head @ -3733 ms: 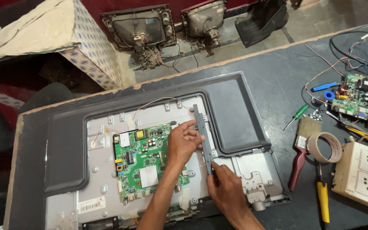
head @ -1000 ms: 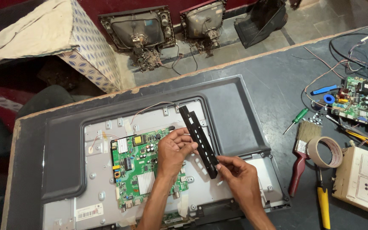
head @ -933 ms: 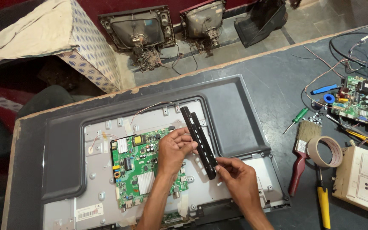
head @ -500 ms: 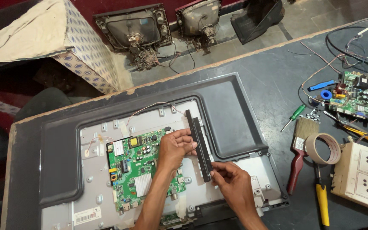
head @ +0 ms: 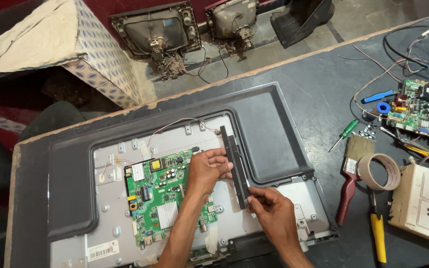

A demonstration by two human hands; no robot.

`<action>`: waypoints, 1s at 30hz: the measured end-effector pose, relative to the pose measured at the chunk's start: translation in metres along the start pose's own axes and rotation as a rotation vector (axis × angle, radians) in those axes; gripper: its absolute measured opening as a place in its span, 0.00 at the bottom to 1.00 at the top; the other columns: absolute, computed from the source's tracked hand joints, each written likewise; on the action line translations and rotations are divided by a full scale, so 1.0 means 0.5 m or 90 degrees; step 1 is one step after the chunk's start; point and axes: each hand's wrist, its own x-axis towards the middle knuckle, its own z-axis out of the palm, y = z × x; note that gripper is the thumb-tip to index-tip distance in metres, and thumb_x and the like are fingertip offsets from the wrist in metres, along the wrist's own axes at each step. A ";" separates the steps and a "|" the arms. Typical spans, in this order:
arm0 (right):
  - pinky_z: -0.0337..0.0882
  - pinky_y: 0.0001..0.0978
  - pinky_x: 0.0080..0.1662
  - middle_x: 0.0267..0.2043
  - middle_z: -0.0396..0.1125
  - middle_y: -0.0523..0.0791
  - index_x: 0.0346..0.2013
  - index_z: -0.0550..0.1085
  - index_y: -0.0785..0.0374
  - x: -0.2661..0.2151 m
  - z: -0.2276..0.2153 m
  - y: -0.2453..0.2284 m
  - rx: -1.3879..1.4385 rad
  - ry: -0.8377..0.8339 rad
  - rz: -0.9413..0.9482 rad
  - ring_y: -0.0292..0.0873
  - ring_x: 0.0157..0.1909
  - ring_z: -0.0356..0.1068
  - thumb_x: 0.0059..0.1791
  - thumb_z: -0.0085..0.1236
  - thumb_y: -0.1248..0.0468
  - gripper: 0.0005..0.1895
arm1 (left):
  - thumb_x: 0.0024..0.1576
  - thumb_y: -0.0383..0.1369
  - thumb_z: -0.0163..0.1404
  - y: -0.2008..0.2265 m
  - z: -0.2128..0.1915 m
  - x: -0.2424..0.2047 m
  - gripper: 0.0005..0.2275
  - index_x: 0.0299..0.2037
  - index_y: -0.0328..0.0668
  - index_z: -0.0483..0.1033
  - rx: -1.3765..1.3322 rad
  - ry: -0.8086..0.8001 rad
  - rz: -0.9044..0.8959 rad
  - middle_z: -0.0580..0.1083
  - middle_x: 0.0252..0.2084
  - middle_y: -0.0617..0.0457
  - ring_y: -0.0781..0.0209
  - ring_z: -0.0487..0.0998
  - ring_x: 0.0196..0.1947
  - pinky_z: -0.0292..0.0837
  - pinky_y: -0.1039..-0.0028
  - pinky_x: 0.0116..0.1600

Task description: The person handles a green circuit board and a black metal bracket over an open electronic device chassis. They attempt to align the bracket with the board, then remove it and place it aside before repositioning the board within the chassis.

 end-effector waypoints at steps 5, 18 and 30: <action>0.79 0.25 0.42 0.41 0.76 0.45 0.46 0.81 0.70 0.002 0.006 -0.007 0.002 0.000 -0.016 0.37 0.38 0.80 0.46 0.61 0.71 0.14 | 0.49 0.16 0.58 0.001 0.004 0.007 0.19 0.53 0.21 0.75 -0.006 -0.001 0.060 0.79 0.33 0.46 0.65 0.80 0.26 0.79 0.79 0.30; 0.75 0.25 0.33 0.44 0.74 0.44 0.45 0.80 0.71 0.006 0.015 -0.030 -0.007 0.016 -0.037 0.36 0.34 0.75 0.46 0.62 0.70 0.14 | 0.50 0.16 0.57 0.023 0.016 0.033 0.21 0.55 0.25 0.75 0.031 0.044 0.076 0.80 0.33 0.44 0.65 0.80 0.25 0.79 0.78 0.30; 0.79 0.26 0.43 0.45 0.75 0.45 0.46 0.81 0.69 0.011 0.012 -0.026 -0.040 0.000 -0.067 0.38 0.41 0.78 0.45 0.63 0.69 0.15 | 0.49 0.15 0.57 0.012 0.016 0.040 0.21 0.56 0.23 0.74 0.007 0.042 0.075 0.79 0.33 0.45 0.67 0.80 0.25 0.79 0.79 0.29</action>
